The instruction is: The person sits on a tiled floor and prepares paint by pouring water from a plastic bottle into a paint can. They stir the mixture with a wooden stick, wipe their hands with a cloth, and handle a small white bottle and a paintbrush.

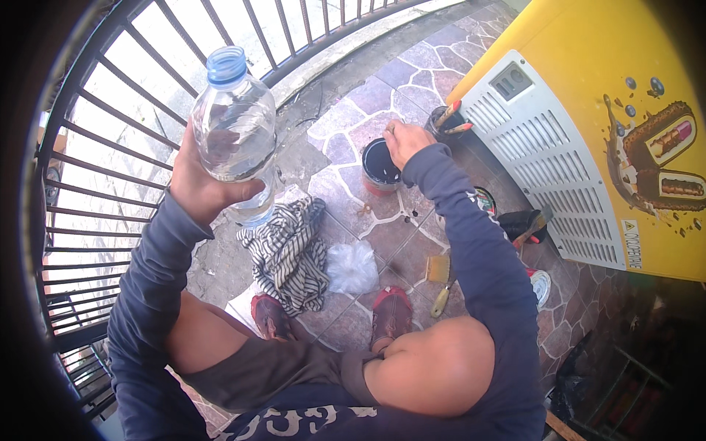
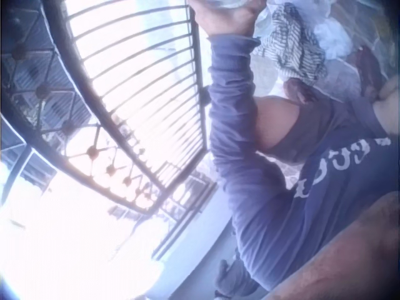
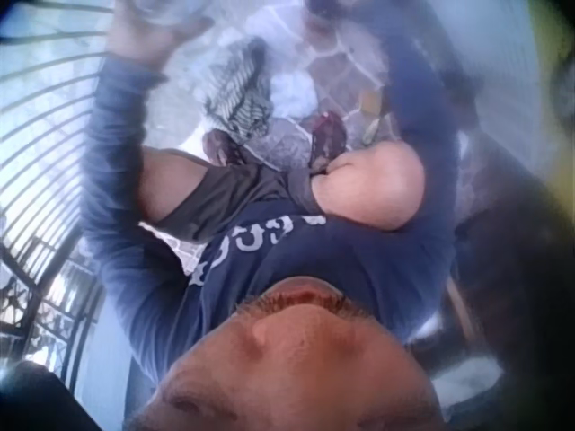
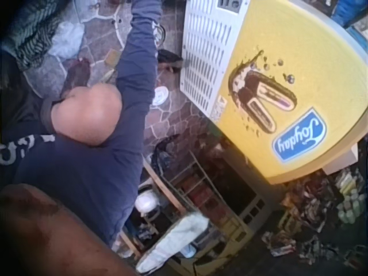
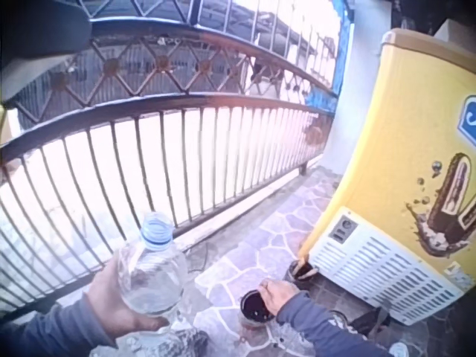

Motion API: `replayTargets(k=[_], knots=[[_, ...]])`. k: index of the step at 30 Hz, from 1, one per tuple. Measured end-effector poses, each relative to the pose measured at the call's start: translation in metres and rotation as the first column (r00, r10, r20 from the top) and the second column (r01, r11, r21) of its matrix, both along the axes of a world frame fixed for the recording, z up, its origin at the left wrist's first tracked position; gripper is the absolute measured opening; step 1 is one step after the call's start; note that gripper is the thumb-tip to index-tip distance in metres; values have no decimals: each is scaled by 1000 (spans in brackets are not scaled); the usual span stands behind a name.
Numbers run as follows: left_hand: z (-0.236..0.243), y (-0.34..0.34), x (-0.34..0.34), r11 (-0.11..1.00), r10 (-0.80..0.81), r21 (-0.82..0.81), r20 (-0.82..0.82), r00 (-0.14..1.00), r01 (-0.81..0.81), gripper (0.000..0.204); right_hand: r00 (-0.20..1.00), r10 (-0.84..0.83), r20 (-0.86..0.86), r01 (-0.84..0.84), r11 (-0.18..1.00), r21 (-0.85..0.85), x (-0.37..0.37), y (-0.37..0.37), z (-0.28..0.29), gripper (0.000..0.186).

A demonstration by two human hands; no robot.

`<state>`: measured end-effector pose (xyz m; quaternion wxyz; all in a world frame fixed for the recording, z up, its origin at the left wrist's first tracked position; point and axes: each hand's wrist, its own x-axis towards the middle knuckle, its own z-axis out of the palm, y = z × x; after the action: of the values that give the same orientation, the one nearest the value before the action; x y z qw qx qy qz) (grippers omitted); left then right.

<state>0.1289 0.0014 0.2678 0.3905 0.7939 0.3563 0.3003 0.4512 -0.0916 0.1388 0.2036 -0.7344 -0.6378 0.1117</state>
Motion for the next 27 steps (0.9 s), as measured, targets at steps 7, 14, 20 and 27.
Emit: replayTargets(k=[7,14,20,27], knots=[[-6,4,3,998,-11,-62,14,1000,12,96,938,203,-280,-226,973,-53,-14,-6,-4,24],[-6,4,-1,1000,15,11,-42,999,-15,101,998,-6,-62,-2,992,-126,-2,-7,1,23],[-8,4,0,1000,6,23,-20,1000,-5,104,952,25,-306,-36,999,-29,-11,-4,0,22],[-7,5,-3,1000,-9,25,-19,1000,10,103,980,80,-181,-96,992,-85,-7,-8,-2,23]])
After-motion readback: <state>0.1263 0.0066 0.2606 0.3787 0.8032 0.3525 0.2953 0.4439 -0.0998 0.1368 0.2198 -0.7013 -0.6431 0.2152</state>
